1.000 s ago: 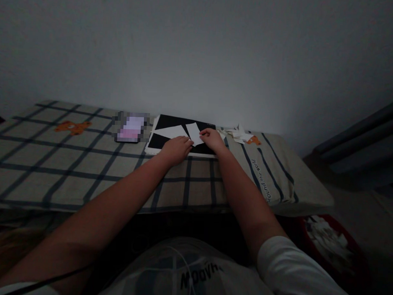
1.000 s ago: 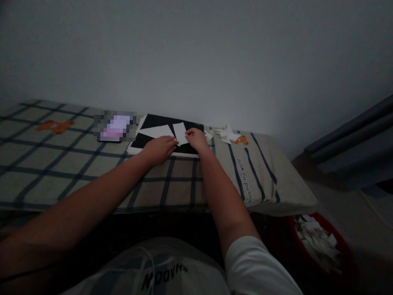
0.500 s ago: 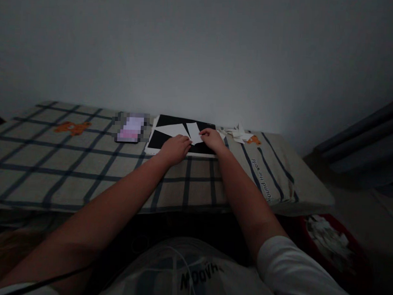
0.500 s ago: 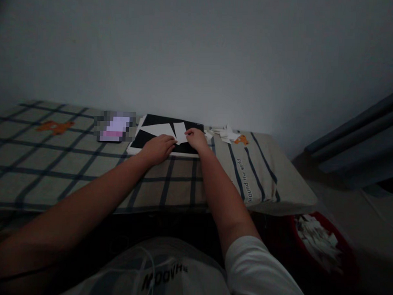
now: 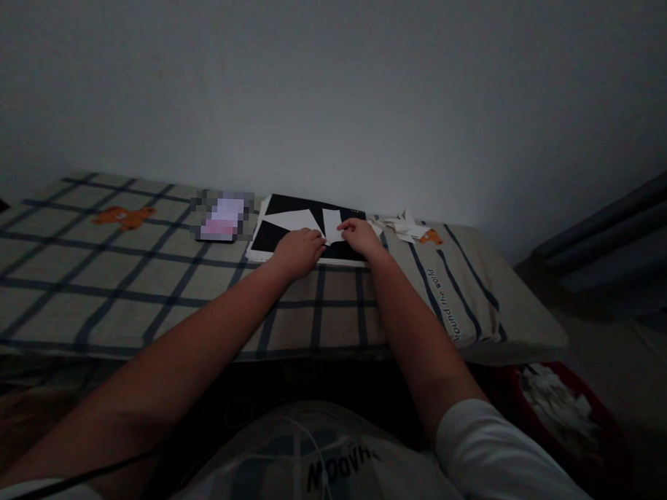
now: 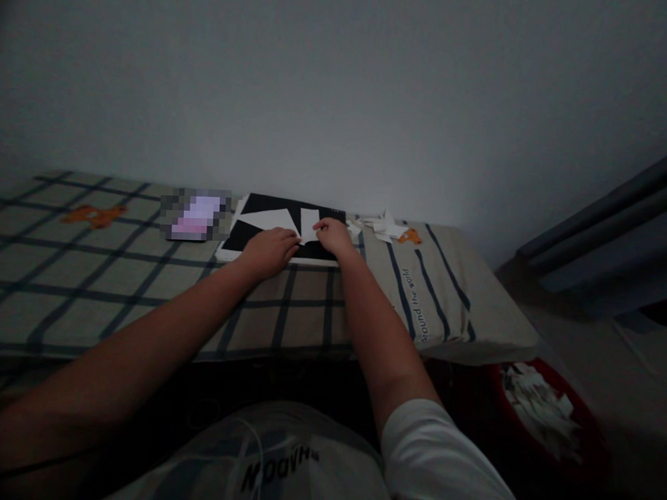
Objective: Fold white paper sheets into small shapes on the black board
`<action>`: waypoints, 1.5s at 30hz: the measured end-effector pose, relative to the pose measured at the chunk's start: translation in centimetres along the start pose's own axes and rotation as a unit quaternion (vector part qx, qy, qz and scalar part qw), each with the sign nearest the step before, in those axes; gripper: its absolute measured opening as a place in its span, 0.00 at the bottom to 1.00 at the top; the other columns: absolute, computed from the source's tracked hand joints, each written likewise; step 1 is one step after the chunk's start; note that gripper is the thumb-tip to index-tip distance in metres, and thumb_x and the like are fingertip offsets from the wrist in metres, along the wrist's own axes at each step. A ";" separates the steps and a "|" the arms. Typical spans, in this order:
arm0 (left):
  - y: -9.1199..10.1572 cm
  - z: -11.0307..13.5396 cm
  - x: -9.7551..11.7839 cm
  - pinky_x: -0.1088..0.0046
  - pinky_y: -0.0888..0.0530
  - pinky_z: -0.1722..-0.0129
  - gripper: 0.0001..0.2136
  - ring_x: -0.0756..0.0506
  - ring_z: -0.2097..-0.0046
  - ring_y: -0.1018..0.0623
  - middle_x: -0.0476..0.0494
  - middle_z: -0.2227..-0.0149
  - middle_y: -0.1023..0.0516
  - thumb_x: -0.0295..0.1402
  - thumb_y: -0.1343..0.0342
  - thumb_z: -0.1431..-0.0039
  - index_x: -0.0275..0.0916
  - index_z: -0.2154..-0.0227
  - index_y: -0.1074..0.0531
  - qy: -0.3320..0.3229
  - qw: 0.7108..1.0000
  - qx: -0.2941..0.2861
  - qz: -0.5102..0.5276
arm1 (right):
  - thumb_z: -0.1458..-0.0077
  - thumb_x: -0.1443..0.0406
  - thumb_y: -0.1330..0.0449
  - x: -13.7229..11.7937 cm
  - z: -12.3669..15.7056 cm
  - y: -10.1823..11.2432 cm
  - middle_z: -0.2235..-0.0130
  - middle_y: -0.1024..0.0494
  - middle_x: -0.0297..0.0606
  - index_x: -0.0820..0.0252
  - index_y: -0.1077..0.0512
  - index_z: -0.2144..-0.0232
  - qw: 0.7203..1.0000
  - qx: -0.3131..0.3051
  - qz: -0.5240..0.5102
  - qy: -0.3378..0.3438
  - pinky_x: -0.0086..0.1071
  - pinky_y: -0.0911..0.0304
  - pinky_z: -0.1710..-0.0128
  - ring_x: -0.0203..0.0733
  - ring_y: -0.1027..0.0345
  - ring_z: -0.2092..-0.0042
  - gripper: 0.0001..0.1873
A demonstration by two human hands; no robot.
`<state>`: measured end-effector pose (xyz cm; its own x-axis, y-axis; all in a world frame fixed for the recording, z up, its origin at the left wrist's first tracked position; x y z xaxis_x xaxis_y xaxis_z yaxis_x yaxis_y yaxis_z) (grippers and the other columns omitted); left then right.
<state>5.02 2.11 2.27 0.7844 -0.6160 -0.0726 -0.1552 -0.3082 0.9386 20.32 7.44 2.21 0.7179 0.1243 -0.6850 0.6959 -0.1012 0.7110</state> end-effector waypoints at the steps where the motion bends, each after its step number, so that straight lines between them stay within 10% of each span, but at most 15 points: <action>1: 0.0 0.0 0.0 0.66 0.32 0.53 0.16 0.40 0.50 0.26 0.40 0.51 0.23 0.35 0.56 0.31 0.36 0.51 0.25 0.000 1.000 0.001 0.000 | 0.52 0.73 0.46 0.1 0.0 0.0 0.71 0.25 0.35 0.65 0.22 0.61 1.000 -0.001 -0.001 -0.002 0.31 0.40 0.64 0.36 0.37 0.71 0.17; 37: -0.3 0.6 0.4 0.60 0.34 0.46 0.17 0.40 0.44 0.28 0.41 0.45 0.26 0.36 0.57 0.32 0.42 0.47 0.28 -0.053 0.997 -0.008 0.053 | 0.48 0.70 0.46 1.7 -1.2 1.3 0.62 0.19 0.40 0.64 0.21 0.61 0.989 0.105 -0.100 0.009 0.33 0.36 0.57 0.39 0.29 0.62 0.16; 45: 1.5 0.4 -3.8 0.63 0.33 0.42 0.17 0.42 0.45 0.26 0.38 0.48 0.23 0.38 0.52 0.35 0.36 0.53 0.23 0.099 0.928 0.155 0.325 | 0.46 0.64 0.42 -0.2 -0.8 0.3 0.54 0.19 0.41 0.61 0.23 0.54 0.954 0.062 -0.291 0.036 0.35 0.34 0.52 0.39 0.27 0.56 0.18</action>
<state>1.56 3.68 3.85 0.5549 -0.6091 0.5666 -0.7750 -0.1309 0.6183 20.38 8.18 2.65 0.2101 0.2622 -0.9418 0.9762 -0.1091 0.1874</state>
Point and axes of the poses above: each hand's wrist, its own z-axis away from the middle knuckle, its own y-axis out of the back of the hand, x = y × z, the point moved 6 cm from there along -z, towards the middle knuckle
